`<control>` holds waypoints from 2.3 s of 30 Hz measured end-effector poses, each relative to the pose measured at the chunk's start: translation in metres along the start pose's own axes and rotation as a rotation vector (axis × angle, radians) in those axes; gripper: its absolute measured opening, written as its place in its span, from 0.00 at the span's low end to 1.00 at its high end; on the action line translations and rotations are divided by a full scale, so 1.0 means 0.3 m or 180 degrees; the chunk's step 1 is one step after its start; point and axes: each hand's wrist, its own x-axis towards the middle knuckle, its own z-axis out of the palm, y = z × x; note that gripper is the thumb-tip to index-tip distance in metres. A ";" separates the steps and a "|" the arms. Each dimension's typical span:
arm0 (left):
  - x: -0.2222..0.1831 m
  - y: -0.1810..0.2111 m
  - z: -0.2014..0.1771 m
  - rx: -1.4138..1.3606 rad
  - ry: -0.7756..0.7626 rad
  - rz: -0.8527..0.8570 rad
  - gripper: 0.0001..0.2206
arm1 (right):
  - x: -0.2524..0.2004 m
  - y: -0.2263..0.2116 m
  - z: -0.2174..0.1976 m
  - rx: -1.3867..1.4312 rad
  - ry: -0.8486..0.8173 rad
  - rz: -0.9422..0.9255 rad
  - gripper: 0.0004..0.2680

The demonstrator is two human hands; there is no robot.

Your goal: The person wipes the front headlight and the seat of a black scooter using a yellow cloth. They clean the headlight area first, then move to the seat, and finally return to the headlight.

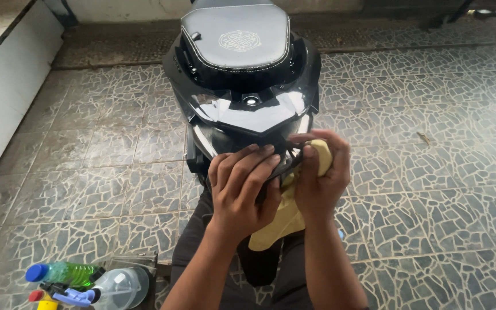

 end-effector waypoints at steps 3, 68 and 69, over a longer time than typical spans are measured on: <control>-0.010 -0.005 0.012 0.0028 0.0071 0.0000 0.12 | -0.018 -0.008 0.011 0.0283 0.0008 -0.0043 0.17; -0.024 -0.020 0.030 0.0217 0.0191 0.0170 0.11 | -0.132 -0.032 -0.016 -0.0890 -0.0107 -0.0517 0.18; -0.027 -0.022 0.029 0.0236 0.0186 0.0177 0.10 | -0.148 -0.006 -0.023 -0.0899 -0.0030 -0.0479 0.18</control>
